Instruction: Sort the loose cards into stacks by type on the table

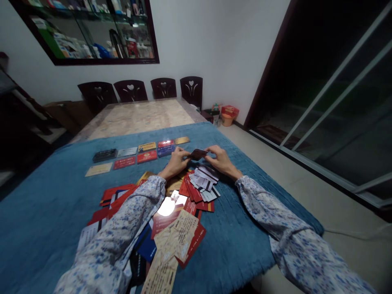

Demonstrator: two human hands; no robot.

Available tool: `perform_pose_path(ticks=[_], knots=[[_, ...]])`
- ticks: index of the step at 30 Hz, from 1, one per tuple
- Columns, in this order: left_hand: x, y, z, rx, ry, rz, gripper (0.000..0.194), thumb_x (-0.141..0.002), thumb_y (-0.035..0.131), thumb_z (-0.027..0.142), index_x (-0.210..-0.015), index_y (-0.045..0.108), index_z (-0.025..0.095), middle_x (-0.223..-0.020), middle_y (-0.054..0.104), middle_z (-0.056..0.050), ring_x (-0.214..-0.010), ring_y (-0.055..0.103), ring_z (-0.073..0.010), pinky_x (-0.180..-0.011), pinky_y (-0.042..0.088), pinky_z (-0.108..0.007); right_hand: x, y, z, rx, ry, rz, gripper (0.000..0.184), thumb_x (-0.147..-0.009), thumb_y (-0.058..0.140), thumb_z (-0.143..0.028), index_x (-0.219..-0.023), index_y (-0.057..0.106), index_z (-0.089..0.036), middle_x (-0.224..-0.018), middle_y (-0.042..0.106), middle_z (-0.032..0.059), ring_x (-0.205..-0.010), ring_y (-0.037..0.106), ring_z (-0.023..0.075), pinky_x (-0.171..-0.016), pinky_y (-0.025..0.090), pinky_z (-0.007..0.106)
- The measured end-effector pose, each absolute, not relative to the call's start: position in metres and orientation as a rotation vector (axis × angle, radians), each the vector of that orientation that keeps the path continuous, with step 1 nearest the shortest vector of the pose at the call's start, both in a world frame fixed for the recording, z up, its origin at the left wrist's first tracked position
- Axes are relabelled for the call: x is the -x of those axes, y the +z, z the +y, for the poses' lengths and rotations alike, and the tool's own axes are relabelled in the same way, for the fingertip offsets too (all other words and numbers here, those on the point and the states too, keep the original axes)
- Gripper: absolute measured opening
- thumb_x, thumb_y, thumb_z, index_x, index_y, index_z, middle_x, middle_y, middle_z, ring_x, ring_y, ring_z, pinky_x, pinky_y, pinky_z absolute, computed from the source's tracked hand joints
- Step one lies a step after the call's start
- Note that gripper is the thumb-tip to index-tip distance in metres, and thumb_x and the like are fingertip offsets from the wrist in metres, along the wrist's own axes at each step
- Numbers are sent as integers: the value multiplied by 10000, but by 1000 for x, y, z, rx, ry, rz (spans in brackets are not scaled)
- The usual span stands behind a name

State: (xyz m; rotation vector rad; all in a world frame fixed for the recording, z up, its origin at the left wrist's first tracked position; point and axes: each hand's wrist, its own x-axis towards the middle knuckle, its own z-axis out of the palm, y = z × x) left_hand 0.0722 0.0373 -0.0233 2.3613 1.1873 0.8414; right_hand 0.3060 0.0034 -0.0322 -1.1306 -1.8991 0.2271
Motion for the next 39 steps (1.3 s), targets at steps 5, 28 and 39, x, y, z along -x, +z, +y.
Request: perform_pose_path(ticks=[5, 28, 39], knots=[[-71, -25, 39, -2371, 884, 1204, 236, -870, 654, 168, -1048, 804, 210, -1000, 652, -68, -1082, 574, -243, -1020, 479, -428, -303, -30, 0, 1138, 219, -1959, 155, -929, 544, -240, -1032, 657, -215, -1021, 744, 81, -940, 665, 228, -871, 495, 349], [-75, -26, 31, -2458, 1084, 1047, 172, -873, 649, 91, -967, 769, 171, -981, 691, -65, -945, 649, -190, -898, 563, -349, -297, -27, -3, 1250, -138, -2191, 244, -1026, 512, -234, -1099, 745, -223, -1015, 790, 103, -986, 591, 269, -852, 388, 388], [-64, -26, 34, -2442, 1058, 1102, 279, -825, 615, 72, -1062, 711, 185, -989, 687, -55, -941, 655, -200, -916, 553, -357, -305, -33, 0, 1318, -87, -2155, 332, -928, 528, -108, -1205, 687, -196, -1060, 761, 127, -967, 607, 287, -849, 453, 394]])
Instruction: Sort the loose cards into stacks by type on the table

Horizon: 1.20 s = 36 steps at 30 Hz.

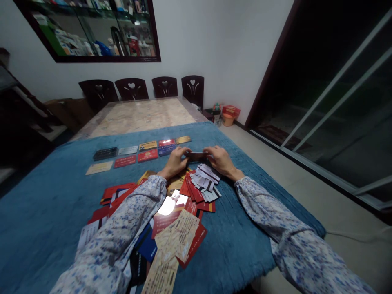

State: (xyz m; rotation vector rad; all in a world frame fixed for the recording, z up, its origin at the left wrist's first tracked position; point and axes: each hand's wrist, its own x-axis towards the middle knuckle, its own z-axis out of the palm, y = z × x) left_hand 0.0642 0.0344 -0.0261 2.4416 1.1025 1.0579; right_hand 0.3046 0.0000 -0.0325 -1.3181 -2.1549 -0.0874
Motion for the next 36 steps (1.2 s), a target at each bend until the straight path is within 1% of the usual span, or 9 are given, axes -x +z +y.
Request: perform_pose_path(ticks=[4, 10, 17, 22, 25, 28, 30, 33, 36], knots=[[-63, -25, 33, -2463, 1020, 1132, 349, -806, 608, 61, -1122, 678, 194, -966, 680, -43, -929, 649, -207, -916, 534, -354, -304, -36, 1, 1330, -82, -2140, 326, -925, 525, -94, -1188, 683, -205, -1008, 759, 110, -929, 619, 271, -828, 451, 365], [-63, -27, 34, -2517, 963, 1182, 340, -804, 592, 81, -1107, 676, 210, -926, 661, -46, -899, 636, -224, -880, 525, -363, -303, -38, 1, 1329, -62, -2149, 352, -910, 567, -122, -1239, 663, -202, -976, 754, 98, -894, 627, 258, -795, 451, 339], [-63, -24, 31, -2572, 840, 1255, 419, -807, 597, 83, -1204, 640, 208, -959, 662, -69, -924, 638, -254, -876, 516, -382, -304, -39, 0, 1326, -21, -2166, 408, -910, 602, -170, -1314, 636, -212, -1010, 760, 95, -894, 643, 246, -804, 471, 333], [-65, -22, 28, -2606, 719, 1328, 441, -841, 603, 108, -1274, 599, 189, -1020, 680, -101, -979, 648, -288, -887, 496, -403, -305, -41, 2, 1331, 33, -2198, 528, -870, 633, -138, -1393, 599, -198, -1114, 764, 112, -975, 658, 260, -866, 496, 359], [-66, -22, 28, -2617, 671, 1352, 460, -841, 602, 110, -1294, 583, 188, -1069, 695, -115, -1011, 646, -300, -903, 485, -420, -306, -44, 6, 1307, 39, -2214, 540, -877, 630, -139, -1412, 586, -194, -1203, 749, 127, -1039, 650, 273, -914, 502, 391], [-67, -22, 29, -2623, 638, 1366, 477, -842, 596, 115, -1313, 576, 189, -1107, 704, -122, -1038, 641, -307, -921, 479, -438, -307, -49, 11, 1300, 49, -2235, 533, -898, 624, -156, -1429, 569, -159, -1260, 725, 156, -1078, 631, 288, -942, 501, 420], [-67, -22, 29, -2620, 619, 1370, 479, -843, 592, 118, -1318, 581, 178, -1130, 705, -134, -1059, 635, -319, -932, 477, -459, -308, -51, 14, 1296, 50, -2249, 539, -907, 619, -160, -1441, 554, -149, -1277, 710, 170, -1096, 616, 292, -953, 499, 430], [-67, -21, 30, -2605, 612, 1362, 486, -838, 591, 114, -1320, 595, 173, -1168, 707, -142, -1087, 625, -329, -953, 475, -488, -310, -54, 17, 1289, 35, -2260, 549, -917, 611, -171, -1460, 536, -167, -1269, 698, 166, -1103, 598, 290, -964, 496, 439], [-66, -21, 31, -2592, 622, 1353, 502, -837, 613, 128, -1337, 595, 180, -1229, 702, -134, -1125, 612, -325, -982, 470, -490, -312, -56, 20, 1276, 37, -2273, 560, -931, 605, -202, -1483, 514, -177, -1249, 690, 162, -1096, 585, 295, -966, 495, 456]])
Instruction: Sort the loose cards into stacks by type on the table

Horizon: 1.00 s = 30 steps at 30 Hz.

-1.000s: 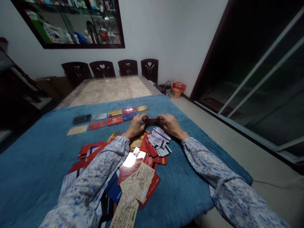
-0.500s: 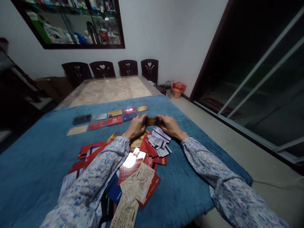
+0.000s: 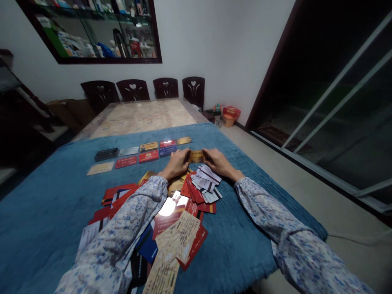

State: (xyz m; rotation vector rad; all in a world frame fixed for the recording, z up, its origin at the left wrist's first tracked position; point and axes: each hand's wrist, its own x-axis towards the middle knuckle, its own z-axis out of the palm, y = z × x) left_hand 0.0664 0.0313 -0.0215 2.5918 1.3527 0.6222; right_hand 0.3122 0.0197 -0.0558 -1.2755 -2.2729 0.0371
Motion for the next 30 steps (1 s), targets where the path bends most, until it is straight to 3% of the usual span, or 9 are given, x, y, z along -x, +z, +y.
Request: perform_pose_path(ticks=[12, 17, 22, 30], knots=[[-67, -19, 30, -2594, 572, 1352, 546, -844, 666, 180, -1381, 572, 164, -1320, 673, -146, -1198, 583, -333, -1025, 440, -486, -316, -47, 19, 1306, 56, -2334, 577, -931, 616, -257, -1480, 499, -122, -1272, 669, 191, -1125, 574, 326, -1005, 470, 485], [-67, -14, 29, -2616, 525, 1351, 523, -851, 674, 234, -1357, 566, 159, -1286, 675, -145, -1191, 571, -342, -1022, 422, -496, -314, -35, 19, 1322, 79, -2392, 541, -914, 637, -241, -1430, 529, -118, -1268, 679, 189, -1102, 588, 303, -967, 460, 423], [-67, -8, 29, -2636, 427, 1387, 472, -861, 662, 244, -1318, 565, 174, -1267, 672, -138, -1199, 556, -333, -1013, 410, -488, -310, -18, 20, 1358, 101, -2474, 373, -913, 635, -221, -1272, 619, -119, -1131, 713, 159, -1008, 592, 268, -874, 430, 352], [-62, 3, 32, -2671, 361, 1449, 427, -864, 682, 291, -1272, 595, 204, -1346, 576, -143, -1288, 487, -348, -1034, 410, -521, -311, -9, 36, 1303, 92, -2518, 348, -907, 685, -324, -1207, 652, -151, -1122, 676, 133, -1023, 564, 264, -873, 417, 339]])
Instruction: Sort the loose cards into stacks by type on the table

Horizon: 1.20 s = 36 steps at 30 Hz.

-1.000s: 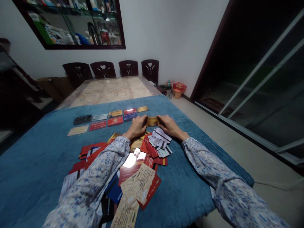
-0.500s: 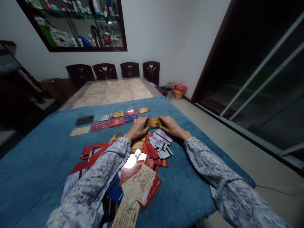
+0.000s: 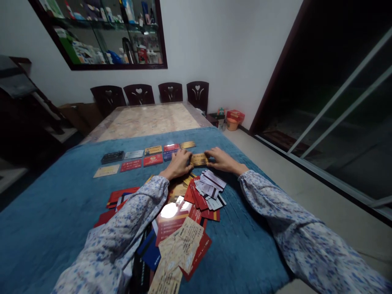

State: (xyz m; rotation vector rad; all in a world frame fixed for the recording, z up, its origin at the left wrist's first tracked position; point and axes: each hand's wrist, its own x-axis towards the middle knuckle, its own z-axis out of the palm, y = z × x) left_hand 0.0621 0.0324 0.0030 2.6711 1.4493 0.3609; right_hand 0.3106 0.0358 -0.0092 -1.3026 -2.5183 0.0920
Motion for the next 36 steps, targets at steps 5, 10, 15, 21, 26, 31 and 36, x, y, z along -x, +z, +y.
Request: perform_pose_path(ticks=[5, 10, 15, 21, 26, 31, 36], knots=[[-59, 10, 41, -2674, 335, 1472, 375, -879, 672, 286, -1239, 620, 194, -1354, 568, -147, -1317, 464, -355, -1057, 409, -547, -304, -5, 50, 1316, 74, -2525, 358, -884, 712, -297, -1209, 661, -157, -1129, 663, 128, -1044, 562, 269, -886, 425, 345], [-53, 10, 56, -2680, 333, 1495, 353, -866, 689, 291, -1205, 644, 200, -1368, 557, -143, -1331, 450, -359, -1063, 415, -539, -295, 1, 64, 1345, 64, -2554, 367, -863, 725, -264, -1208, 671, -149, -1158, 664, 137, -1079, 565, 282, -886, 428, 349], [-47, 11, 70, -2661, 290, 1534, 363, -854, 689, 276, -1203, 656, 184, -1347, 574, -148, -1283, 485, -351, -1068, 407, -538, -285, 5, 80, 1348, 78, -2577, 348, -850, 738, -261, -1175, 691, -144, -1123, 676, 127, -1063, 571, 273, -870, 429, 333], [-45, 16, 81, -2603, 291, 1577, 411, -836, 690, 290, -1231, 656, 184, -1327, 593, -153, -1285, 492, -357, -1047, 409, -522, -277, 13, 97, 1358, 92, -2611, 345, -829, 736, -236, -1157, 716, -132, -1110, 684, 137, -1038, 583, 273, -856, 430, 321], [-46, 17, 94, -2560, 275, 1643, 365, -825, 697, 344, -1162, 690, 204, -1292, 609, -138, -1284, 478, -377, -1005, 429, -508, -272, 17, 114, 1384, 46, -2655, 382, -827, 710, -235, -1193, 716, -125, -1136, 680, 151, -1060, 587, 287, -867, 434, 320], [-48, 18, 108, -2548, 250, 1689, 326, -822, 684, 340, -1116, 717, 203, -1275, 623, -140, -1291, 477, -389, -1008, 439, -517, -269, 17, 132, 1396, 37, -2673, 449, -819, 706, -217, -1254, 707, -106, -1211, 669, 175, -1121, 596, 301, -935, 448, 334], [-51, 18, 123, -2519, 243, 1715, 326, -809, 689, 329, -1104, 729, 195, -1284, 633, -150, -1292, 475, -401, -1016, 441, -545, -268, 17, 150, 1397, 43, -2682, 441, -810, 710, -207, -1240, 723, -109, -1208, 680, 174, -1109, 621, 296, -929, 462, 329]])
